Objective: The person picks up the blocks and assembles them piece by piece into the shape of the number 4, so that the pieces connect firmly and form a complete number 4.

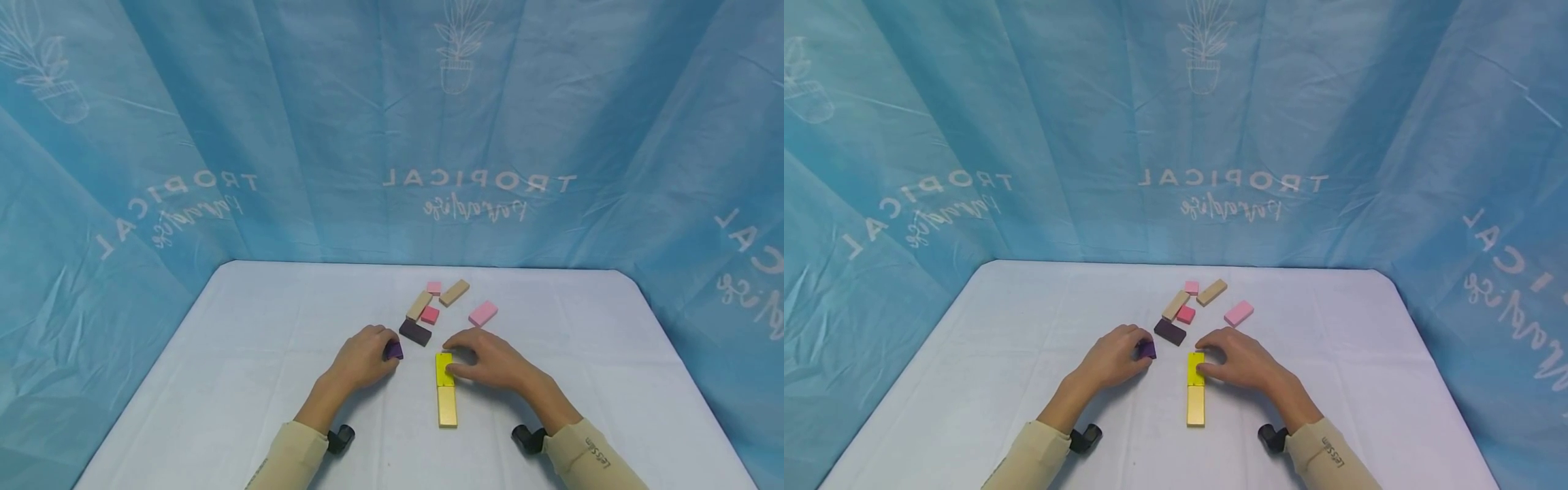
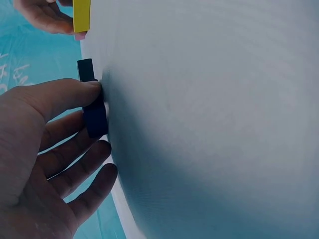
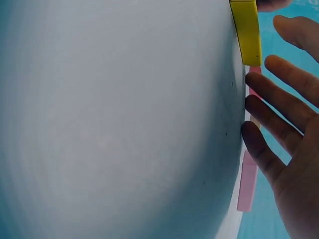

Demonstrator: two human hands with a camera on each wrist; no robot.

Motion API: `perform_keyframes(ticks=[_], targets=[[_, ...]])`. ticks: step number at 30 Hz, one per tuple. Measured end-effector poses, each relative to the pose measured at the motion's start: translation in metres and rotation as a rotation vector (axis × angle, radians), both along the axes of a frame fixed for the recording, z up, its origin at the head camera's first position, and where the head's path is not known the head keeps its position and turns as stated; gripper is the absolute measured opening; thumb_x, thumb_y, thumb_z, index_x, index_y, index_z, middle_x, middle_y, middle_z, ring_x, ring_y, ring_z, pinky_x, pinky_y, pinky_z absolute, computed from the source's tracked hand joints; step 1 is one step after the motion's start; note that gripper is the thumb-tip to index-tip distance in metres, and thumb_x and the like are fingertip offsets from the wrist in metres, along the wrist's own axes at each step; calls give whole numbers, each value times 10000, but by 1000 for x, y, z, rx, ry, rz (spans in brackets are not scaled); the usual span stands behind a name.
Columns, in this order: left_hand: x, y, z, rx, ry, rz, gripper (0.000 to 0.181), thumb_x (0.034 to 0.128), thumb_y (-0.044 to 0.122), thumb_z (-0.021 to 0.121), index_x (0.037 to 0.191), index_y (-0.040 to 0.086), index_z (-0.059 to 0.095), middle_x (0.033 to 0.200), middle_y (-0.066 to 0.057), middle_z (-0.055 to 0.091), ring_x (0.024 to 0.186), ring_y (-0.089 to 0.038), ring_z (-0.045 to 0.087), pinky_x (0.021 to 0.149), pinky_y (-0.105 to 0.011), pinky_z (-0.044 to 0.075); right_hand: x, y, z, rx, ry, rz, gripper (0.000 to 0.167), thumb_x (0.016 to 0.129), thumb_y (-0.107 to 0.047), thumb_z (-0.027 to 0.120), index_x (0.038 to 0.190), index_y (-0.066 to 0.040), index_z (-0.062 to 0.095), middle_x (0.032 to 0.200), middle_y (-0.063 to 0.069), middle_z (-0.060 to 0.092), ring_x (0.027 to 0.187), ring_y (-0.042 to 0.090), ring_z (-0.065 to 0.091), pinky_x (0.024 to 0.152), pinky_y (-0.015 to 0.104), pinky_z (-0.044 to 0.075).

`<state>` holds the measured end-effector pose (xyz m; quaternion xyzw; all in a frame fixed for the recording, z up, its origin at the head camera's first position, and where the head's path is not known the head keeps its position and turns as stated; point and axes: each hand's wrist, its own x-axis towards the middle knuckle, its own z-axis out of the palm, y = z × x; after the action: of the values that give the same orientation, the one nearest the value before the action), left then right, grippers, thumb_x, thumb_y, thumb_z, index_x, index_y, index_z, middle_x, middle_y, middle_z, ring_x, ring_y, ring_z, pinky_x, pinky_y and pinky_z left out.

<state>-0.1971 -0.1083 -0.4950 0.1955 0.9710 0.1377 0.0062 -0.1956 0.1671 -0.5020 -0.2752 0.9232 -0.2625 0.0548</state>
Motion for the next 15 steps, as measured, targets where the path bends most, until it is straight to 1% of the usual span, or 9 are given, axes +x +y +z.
perform_keyframes(ticks=[8, 15], targets=[[-1, 0, -2, 5, 0, -3, 348, 806, 307, 748, 1109, 154, 670, 988, 32, 617, 893, -109, 542, 795, -319, 502, 1, -1, 1, 6, -19, -21, 394, 812, -464, 723, 1160, -287, 670, 1149, -193, 592, 1110, 68, 520, 991, 380, 411], [0, 0, -1, 2, -7, 0, 350, 808, 309, 745, 1112, 154, 669, 977, 33, 613, 885, -109, 540, 787, -317, 502, 4, -2, 0, 36, -21, -2, 392, 791, -477, 737, 1149, -337, 659, 1212, -189, 570, 1169, 80, 489, 1005, 406, 400]])
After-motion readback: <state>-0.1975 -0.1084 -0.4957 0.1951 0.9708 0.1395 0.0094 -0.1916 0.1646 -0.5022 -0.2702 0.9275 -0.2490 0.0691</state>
